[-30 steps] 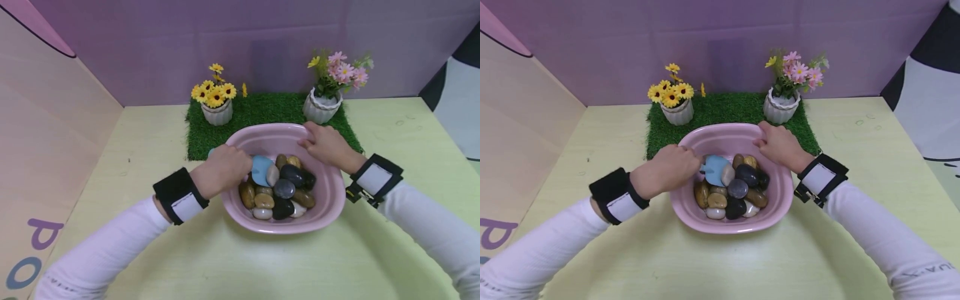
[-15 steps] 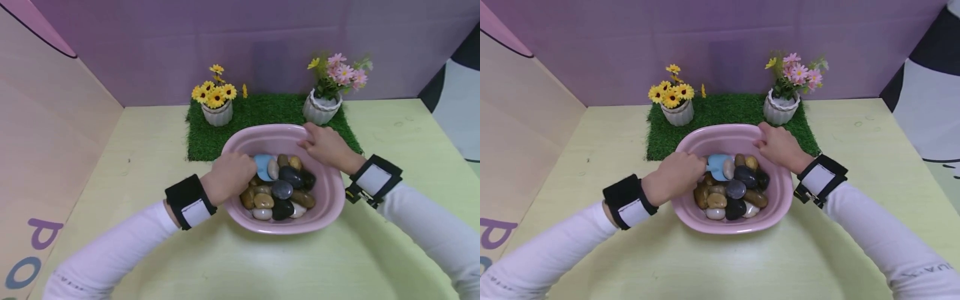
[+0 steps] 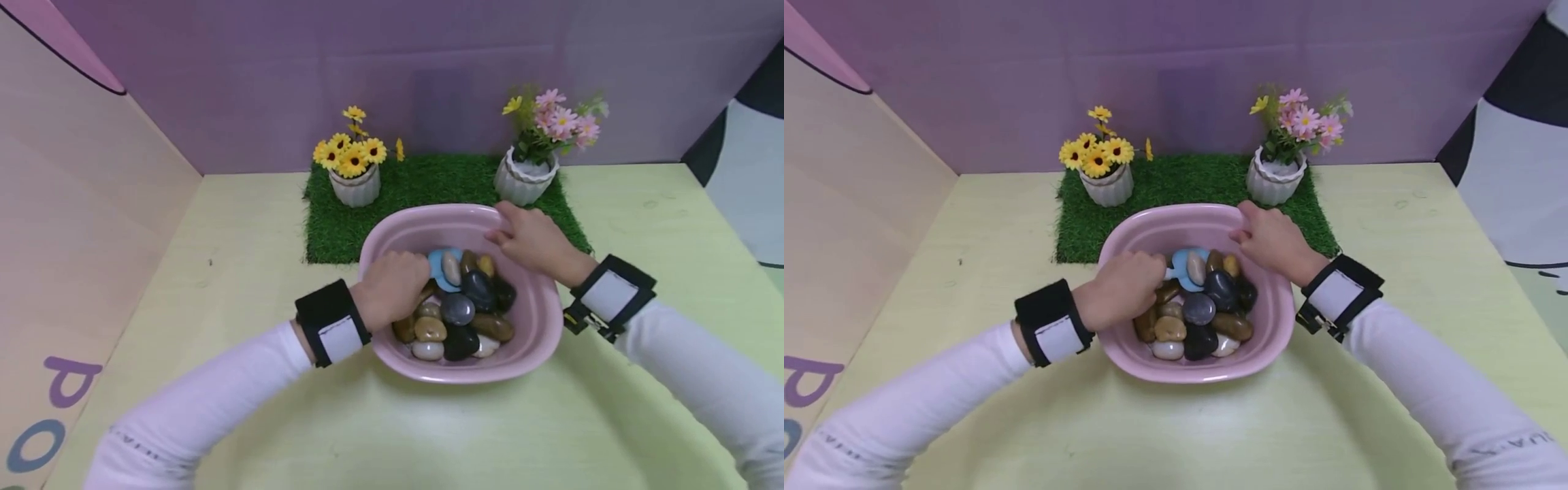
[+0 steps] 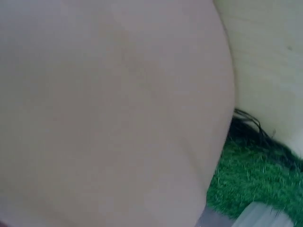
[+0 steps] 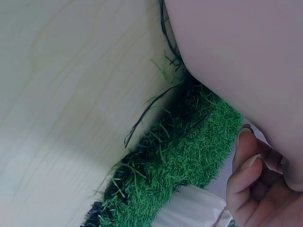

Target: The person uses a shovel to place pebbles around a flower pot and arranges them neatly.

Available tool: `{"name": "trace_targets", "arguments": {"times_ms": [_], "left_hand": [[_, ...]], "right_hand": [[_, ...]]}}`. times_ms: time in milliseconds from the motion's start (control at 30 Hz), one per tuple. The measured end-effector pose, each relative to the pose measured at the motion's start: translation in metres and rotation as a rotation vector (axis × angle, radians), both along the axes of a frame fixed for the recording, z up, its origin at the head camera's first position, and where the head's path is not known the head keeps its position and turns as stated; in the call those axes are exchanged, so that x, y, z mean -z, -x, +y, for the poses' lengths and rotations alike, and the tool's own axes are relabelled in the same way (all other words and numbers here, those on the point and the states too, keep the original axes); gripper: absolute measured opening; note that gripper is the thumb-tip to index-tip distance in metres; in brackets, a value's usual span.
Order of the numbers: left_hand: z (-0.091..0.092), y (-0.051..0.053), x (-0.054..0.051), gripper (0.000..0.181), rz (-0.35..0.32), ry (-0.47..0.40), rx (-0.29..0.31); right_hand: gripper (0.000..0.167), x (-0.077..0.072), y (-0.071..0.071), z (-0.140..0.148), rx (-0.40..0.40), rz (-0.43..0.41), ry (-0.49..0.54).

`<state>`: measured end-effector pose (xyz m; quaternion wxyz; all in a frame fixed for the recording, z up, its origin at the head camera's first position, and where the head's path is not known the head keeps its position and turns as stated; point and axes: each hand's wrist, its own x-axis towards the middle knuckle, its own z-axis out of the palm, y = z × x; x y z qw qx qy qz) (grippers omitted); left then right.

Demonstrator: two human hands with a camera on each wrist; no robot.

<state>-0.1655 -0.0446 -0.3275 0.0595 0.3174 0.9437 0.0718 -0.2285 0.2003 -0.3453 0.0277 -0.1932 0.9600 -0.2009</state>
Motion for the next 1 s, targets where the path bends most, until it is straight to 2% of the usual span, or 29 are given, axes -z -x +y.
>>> {"name": "trace_targets", "arguments": {"times_ms": [233, 467, 633, 800, 1000], "left_hand": [[-0.001, 0.005, -0.002, 0.014, -0.089, -0.073, -0.035], [0.001, 0.012, 0.001, 0.017, -0.127, -0.074, -0.046], [-0.002, 0.019, 0.002, 0.016, -0.085, -0.026, -0.056], [-0.007, 0.027, 0.004, 0.018, -0.035, 0.026, -0.009], [-0.01, 0.032, 0.002, 0.014, -0.038, 0.054, 0.024]], "right_hand": [[0.024, -0.001, 0.001, 0.001, -0.015, 0.003, 0.016], [0.023, -0.001, 0.0, 0.003, -0.013, -0.017, 0.027], [0.022, -0.001, 0.001, 0.002, -0.021, -0.012, 0.036], [0.021, 0.0, 0.0, 0.001, -0.015, -0.031, 0.038], [0.022, -0.001, 0.001, 0.001, -0.025, -0.025, 0.027]]}}
